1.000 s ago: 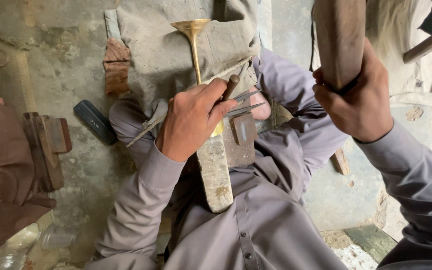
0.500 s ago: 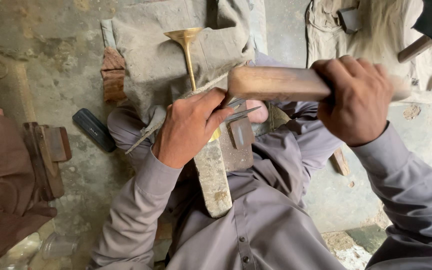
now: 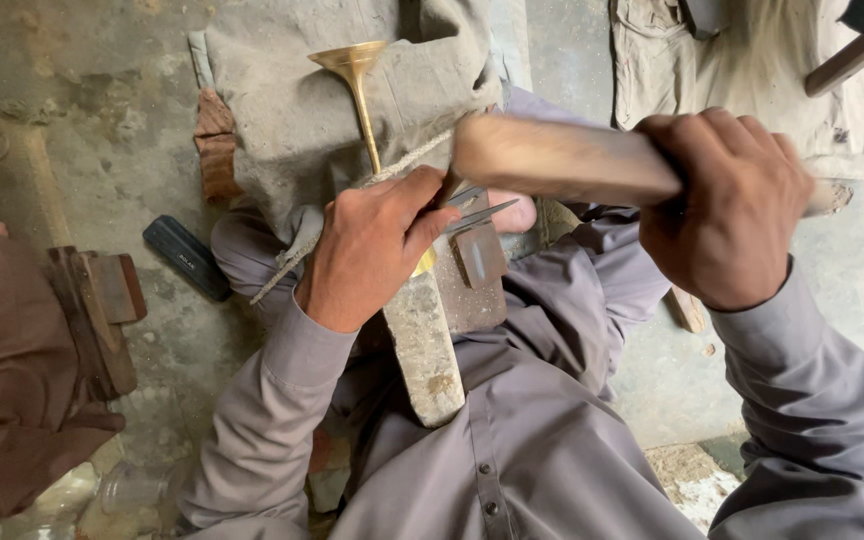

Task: The person is engraving a brass object using a chisel and hammer. They hold the chisel against the surface and strike it repeatedly to create decorative patterns.

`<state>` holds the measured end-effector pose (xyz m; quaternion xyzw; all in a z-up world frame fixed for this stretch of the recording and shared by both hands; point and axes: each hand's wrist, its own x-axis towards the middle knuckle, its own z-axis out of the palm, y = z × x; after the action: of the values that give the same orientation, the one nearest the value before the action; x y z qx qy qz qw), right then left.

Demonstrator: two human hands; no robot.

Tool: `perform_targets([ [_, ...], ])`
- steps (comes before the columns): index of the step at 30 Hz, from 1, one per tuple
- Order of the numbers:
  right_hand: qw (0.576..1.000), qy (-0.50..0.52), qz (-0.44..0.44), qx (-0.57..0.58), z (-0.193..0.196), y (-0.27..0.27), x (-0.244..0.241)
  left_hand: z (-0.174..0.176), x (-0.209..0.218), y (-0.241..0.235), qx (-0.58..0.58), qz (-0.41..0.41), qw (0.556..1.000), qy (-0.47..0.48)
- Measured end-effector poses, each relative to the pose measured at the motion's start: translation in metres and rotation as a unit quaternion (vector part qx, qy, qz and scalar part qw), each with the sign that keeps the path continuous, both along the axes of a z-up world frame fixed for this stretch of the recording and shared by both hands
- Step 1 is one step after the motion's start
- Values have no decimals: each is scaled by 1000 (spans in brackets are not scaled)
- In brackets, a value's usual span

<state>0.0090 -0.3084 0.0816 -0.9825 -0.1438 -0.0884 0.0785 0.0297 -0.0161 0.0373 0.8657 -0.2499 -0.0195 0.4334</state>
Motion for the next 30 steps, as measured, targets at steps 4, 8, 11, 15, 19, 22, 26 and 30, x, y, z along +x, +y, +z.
perform_targets([
  [4, 980, 42, 2, 197, 8, 4, -2, 1, 0, 0, -3, 7, 1000, 6],
  [8, 976, 33, -5, 213, 8, 9, -4, 0, 0, 0, -2, 4, 1000, 7],
  [11, 998, 12, -8, 53, 6, 8, -5, -1, -1, 0, 5, 5, 1000, 11],
  [15, 945, 69, -40, 317, -1, 3, -6, 0, -2, 0, -8, 1, 1000, -1],
  [19, 997, 28, 33, 65, -2, -2, -4, 0, -1, -2, 12, 11, 1000, -10],
  [22, 966, 46, 21, 254, -3, -1, -3, 1, -2, -2, 11, 4, 1000, 3],
  [26, 996, 10, 7, 83, -2, 2, 1, 4, -1, -3, 20, 0, 999, 24],
  [30, 900, 100, -58, 420, -9, 5, -1, 4, 0, -4, 15, 0, 1000, 10],
])
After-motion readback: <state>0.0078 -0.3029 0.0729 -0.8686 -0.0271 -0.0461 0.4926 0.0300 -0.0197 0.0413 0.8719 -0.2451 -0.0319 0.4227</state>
